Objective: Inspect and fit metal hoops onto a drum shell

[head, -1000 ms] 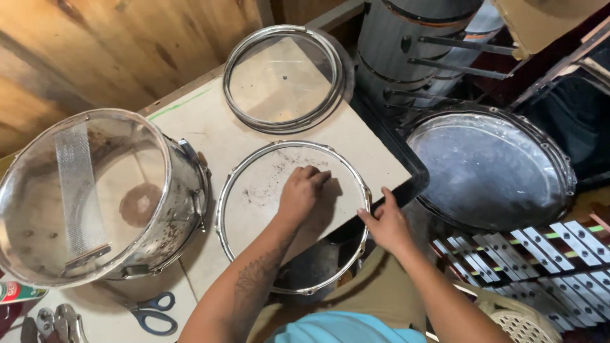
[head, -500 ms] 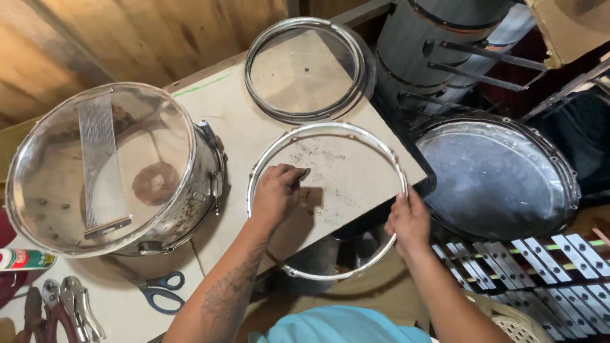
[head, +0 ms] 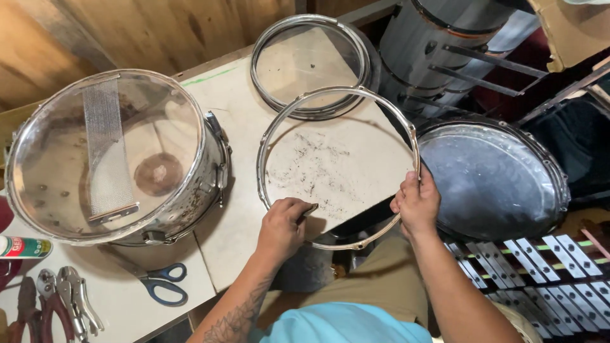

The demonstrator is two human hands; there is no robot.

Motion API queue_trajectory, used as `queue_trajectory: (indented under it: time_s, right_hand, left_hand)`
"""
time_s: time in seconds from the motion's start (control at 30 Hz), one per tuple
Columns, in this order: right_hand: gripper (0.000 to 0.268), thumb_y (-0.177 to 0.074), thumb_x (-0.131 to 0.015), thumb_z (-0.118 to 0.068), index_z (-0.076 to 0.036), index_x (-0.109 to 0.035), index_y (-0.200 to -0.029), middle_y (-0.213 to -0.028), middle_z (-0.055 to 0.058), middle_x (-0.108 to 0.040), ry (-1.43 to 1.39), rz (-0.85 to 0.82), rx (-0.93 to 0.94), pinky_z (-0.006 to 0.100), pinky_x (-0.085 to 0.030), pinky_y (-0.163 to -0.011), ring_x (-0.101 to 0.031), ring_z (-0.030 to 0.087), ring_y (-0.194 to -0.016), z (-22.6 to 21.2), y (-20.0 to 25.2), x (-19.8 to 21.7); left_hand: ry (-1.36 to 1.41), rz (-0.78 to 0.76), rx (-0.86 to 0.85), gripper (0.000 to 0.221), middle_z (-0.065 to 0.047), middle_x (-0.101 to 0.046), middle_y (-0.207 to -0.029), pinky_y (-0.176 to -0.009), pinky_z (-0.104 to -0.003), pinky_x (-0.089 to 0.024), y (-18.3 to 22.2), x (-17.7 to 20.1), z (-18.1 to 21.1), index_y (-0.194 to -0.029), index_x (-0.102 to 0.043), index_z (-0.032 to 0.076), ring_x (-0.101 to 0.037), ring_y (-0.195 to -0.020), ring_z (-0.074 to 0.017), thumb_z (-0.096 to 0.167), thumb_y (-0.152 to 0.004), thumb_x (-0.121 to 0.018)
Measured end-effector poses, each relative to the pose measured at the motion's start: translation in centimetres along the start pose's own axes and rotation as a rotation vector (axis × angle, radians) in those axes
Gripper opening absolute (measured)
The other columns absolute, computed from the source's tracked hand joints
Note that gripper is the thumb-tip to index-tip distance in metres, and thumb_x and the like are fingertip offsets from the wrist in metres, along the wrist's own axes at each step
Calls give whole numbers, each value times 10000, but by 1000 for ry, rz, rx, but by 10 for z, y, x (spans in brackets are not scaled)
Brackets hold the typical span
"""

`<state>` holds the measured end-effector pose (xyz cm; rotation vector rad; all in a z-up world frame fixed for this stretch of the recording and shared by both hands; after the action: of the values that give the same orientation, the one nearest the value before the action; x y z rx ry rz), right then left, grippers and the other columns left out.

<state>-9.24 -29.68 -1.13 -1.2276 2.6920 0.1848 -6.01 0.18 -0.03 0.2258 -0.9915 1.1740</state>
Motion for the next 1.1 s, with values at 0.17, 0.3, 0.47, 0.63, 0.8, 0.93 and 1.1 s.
queue_trajectory:
  time_s: [0.17,0.3,0.47,0.63,0.8,0.93,1.1]
  right_hand:
    - [350,-1109,-496,-239,-86,-495,-1423,-642,-5,-370,75,4,-117,263,-394,-276,-385,105,-401,19,-10,13]
    - [394,-1051,-595,-195,2,-580,-1392,-539,87,-450,412,-19,-207,311,-436,-276,-457,177,-349,29,-18,18]
    - [344,-938,-697,-285,-193,-745,-1267,-794,111,-602,1003,-209,46,409,-553,-541,-673,287,-642,68,-61,16]
    - [367,-928,-696,-349,-267,-747,-1282,-1079,46,-598,1302,-388,215,422,-553,-877,-634,300,-1025,57,-66,-37]
    - [446,-984,-604,-382,-270,-651,-1414,-1174,57,-588,1439,-554,224,496,-466,-1020,-549,328,-1169,37,-54,-73]
    - [470,-985,-592,-435,-292,-628,-1431,-1194,48,-556,1412,-520,230,510,-444,-1030,-524,329,-1198,33,-38,-68]
    - [733,-871,-743,-395,-134,-518,-1518,-1244,206,-547,1153,-327,215,558,-568,-895,-633,462,-1120,8,16,-26]
  left_hand:
    - [-2,-36,28,266,-15,-715,-979,-860,-380,-587,3,-6,-11,-1061,-771,215,-706,-985,-244,113,-825,-702]
    - [-20,-5,36,248,-13,-712,-947,-850,-387,-589,8,-5,-14,-1043,-771,225,-710,-954,-252,118,-838,-681]
    - [-26,11,73,246,-19,-716,-940,-842,-391,-592,12,-1,-17,-1031,-773,213,-715,-950,-258,106,-826,-690]
    - [-62,42,70,256,0,-707,-944,-842,-379,-592,6,-2,-21,-1039,-766,224,-709,-955,-242,109,-830,-675]
    - [-196,167,-103,238,-6,-686,-960,-834,-371,-571,-16,-22,-32,-1017,-746,233,-694,-922,-244,129,-810,-693]
    - [-310,160,-177,287,27,-671,-1014,-893,-365,-547,-49,-31,-42,-1072,-708,269,-671,-974,-215,234,-788,-685]
    - [-386,213,-289,187,-34,-688,-1001,-886,-412,-508,-93,-33,-23,-1066,-717,206,-667,-961,-256,238,-919,-605]
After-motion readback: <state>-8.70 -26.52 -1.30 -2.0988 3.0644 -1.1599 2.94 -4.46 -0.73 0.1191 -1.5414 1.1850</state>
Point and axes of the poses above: each hand's wrist, its own y-axis away from the middle knuckle, its own x-axis out of the back of the hand, z = x × y, the point moved 2 cm from there along -y, towards the middle knuckle
